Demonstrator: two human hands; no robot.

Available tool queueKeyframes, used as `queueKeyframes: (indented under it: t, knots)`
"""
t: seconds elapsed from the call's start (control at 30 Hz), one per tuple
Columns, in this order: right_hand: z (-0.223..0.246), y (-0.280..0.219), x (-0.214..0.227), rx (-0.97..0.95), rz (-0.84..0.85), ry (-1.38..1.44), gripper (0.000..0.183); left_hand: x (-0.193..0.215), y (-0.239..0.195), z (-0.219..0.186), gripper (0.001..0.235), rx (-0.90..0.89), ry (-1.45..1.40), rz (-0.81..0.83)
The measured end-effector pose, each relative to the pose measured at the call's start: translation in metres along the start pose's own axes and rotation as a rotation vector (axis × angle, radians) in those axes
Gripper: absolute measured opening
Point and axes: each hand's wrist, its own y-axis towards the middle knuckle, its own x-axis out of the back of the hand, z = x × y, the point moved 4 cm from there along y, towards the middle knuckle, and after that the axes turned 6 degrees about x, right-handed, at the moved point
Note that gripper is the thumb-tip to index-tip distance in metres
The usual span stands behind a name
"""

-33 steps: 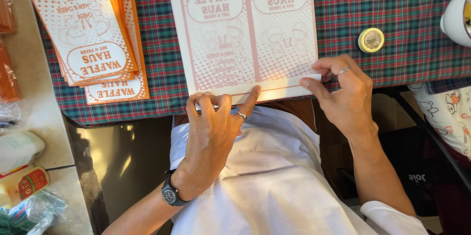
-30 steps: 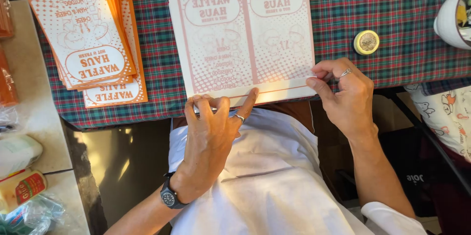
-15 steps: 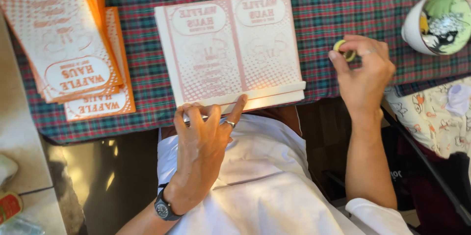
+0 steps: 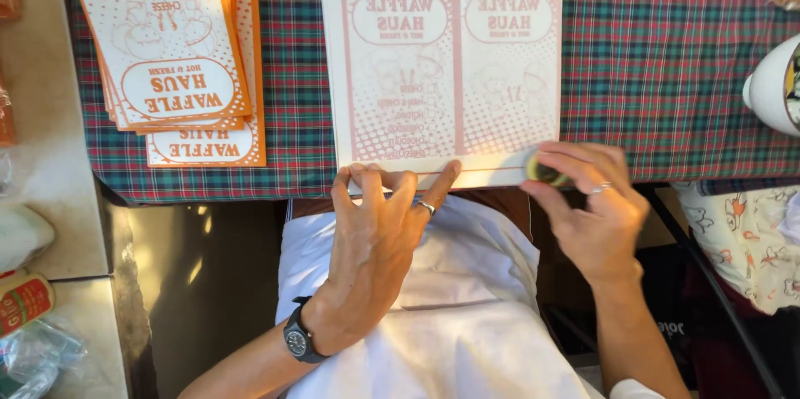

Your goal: Folding and stacking paper food wrappers on a table

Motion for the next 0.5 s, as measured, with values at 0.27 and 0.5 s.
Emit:
queueKeyframes:
  t: [0.27,0.5]
  knots:
    - [0.021,0.009,-0.033,0.060,-0.027,0.082,0.033,-0.001,0.001,-0.001,0.086,0.004,-0.050,0.003]
    - [-0.017,-0.012,0.006,0.013,-0.055,-0.026,0.027,-0.007,0.003,-0.004,0.082,0.041,-0.113,-0.039]
